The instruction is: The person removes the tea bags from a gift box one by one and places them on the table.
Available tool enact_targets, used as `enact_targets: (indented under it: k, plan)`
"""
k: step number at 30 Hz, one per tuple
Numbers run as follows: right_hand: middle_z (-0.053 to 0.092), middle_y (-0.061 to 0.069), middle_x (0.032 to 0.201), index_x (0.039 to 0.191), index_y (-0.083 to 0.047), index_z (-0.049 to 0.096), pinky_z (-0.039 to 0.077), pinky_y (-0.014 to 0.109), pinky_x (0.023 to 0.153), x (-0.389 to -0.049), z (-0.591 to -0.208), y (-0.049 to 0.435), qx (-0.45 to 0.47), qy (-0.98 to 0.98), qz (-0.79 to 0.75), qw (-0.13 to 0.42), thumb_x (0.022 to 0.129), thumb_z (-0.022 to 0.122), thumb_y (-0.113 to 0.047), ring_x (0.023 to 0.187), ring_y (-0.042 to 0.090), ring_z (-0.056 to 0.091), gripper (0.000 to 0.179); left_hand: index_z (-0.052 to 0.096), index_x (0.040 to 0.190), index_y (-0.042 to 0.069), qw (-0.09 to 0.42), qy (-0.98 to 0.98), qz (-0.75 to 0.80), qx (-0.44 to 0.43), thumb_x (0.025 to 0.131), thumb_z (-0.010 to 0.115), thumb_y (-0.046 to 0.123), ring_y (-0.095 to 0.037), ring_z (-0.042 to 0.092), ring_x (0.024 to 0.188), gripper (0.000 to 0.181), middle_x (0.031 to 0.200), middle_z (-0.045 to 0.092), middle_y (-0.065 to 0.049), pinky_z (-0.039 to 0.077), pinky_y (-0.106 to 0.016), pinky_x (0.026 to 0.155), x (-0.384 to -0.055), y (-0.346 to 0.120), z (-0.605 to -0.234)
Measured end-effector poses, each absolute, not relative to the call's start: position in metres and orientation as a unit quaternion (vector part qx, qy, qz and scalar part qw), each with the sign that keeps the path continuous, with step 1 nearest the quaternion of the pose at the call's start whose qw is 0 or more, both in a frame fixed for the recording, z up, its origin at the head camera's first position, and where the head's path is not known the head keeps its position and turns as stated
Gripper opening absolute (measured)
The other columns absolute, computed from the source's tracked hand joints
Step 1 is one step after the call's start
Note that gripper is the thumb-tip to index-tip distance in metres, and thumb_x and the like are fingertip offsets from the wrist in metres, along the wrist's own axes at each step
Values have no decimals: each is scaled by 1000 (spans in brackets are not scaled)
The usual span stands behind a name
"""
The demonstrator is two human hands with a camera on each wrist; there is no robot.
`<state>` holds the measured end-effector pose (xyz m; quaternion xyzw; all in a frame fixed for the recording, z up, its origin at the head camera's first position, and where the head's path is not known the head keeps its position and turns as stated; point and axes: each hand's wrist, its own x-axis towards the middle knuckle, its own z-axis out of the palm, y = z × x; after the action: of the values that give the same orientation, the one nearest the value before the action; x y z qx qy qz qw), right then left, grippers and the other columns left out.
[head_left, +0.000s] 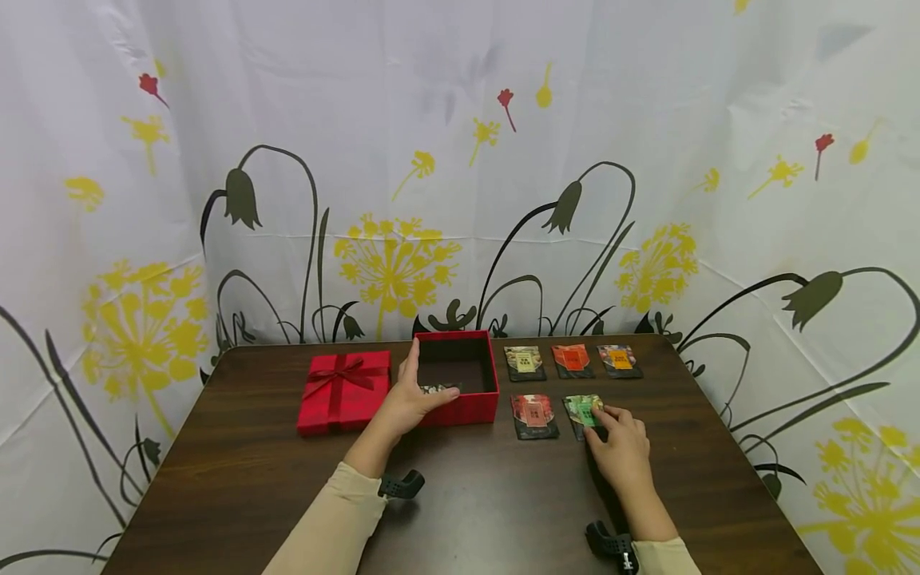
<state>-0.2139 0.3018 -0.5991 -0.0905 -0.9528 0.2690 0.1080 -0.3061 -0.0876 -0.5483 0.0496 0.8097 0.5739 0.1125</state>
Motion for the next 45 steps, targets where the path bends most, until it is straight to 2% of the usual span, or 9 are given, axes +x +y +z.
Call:
enact_targets:
  k: [9,14,21,26,31,37,43,45]
  plan:
    - [52,22,162,152,-7,64,37,72,109,-214,-598,304,-88,-954,274,87,98,83,-31,142,50,45,62,-7,175,42,114,808,576,49,83,92,55,-46,12,168,136,184,2,-11,21,-78,128,-307,-88,-549]
    - [55,22,160,147,-7,68,37,72,109,-215,-599,304,-83,-951,280,96,98,83,-27,141,50,46,55,-7,175,41,113,805,580,51,84,92,52,-45,10,169,136,184,1,-11,20,-78,128,-307,-88,-548]
    - [60,25,145,139,-4,72,39,70,106,-215,-600,302,-80,-949,279,121,97,84,-24,132,50,51,49,-6,175,40,110,803,583,50,82,93,53,-45,10,169,137,184,2,-12,19,-77,129,-307,-88,-547]
    - [60,26,136,134,-5,75,40,68,103,-216,-601,301,-83,-949,275,134,96,86,-24,123,48,53,45,-6,176,39,109,804,583,49,83,93,52,-46,10,169,137,184,2,-13,20,-77,129,-307,-88,-547]
    - [59,26,134,131,-7,77,39,69,104,-214,-601,299,-85,-944,286,142,95,86,-23,122,49,52,41,-7,175,41,114,807,577,49,83,92,55,-46,11,168,136,184,1,-11,22,-78,128,-306,-87,-546]
    - [61,21,128,118,-8,81,38,65,102,-217,-602,298,-100,-920,332,180,96,82,-11,118,45,52,22,-7,175,42,116,808,575,52,82,92,57,-46,11,168,137,184,2,-10,23,-78,127,-306,-86,-543]
    - [62,21,125,119,-10,81,36,67,104,-216,-599,297,-98,-930,320,151,98,80,-15,120,47,54,21,-6,175,41,112,806,579,51,82,92,55,-46,11,168,136,184,2,-10,23,-78,127,-305,-87,-544]
    - [63,20,124,119,-10,81,36,67,103,-215,-597,294,-98,-928,322,157,98,80,-14,120,47,54,21,-6,175,40,114,806,579,50,82,92,56,-46,11,168,137,184,2,-11,23,-78,128,-305,-87,-545]
